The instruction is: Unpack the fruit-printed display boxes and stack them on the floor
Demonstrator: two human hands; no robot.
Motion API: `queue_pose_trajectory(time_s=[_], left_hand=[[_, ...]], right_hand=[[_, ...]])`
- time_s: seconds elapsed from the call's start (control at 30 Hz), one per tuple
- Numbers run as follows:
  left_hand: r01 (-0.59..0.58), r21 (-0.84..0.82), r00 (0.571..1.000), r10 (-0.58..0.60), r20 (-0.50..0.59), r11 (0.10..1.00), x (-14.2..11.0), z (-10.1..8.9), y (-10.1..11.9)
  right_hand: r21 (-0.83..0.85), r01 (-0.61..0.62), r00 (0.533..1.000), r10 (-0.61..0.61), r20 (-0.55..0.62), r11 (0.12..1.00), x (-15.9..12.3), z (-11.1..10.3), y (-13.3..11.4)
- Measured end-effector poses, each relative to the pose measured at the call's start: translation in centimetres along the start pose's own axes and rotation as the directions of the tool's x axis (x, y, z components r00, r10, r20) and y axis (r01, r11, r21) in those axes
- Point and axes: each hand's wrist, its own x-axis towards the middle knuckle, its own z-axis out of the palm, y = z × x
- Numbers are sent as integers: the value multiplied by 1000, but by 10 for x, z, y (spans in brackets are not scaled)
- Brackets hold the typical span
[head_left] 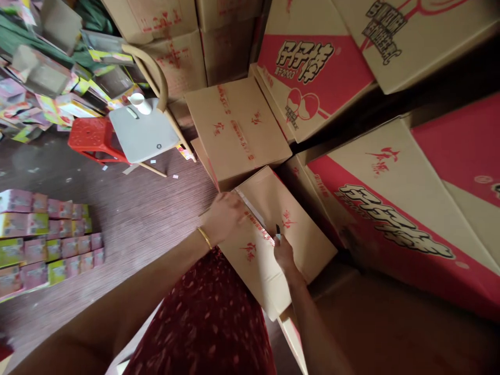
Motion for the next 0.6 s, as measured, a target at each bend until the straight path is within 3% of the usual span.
queue_pose_trajectory(time_s=[0.1,0.2,0.27,0.37,0.6], left_hand=[[-209,80,964,192,184,975,18,36,44],[-266,77,875,207,437,961,39,82,72],[-272,43,820,208,533,961,51,102,80],[-262,47,795,188,576,964,61,111,82],[-268,87,808,175,563,959,63,106,79]], right_hand=[[97,-47,998,52,-42,994,-5,-1,-1],[163,-65,996,74,-52,985,-5,-2,-2],[194,-69,996,79,-46,979,-4,-1,0],[225,-61,997,70,-33,972,2,1,6],[240,-45,999,40,28,970,19,0,47]])
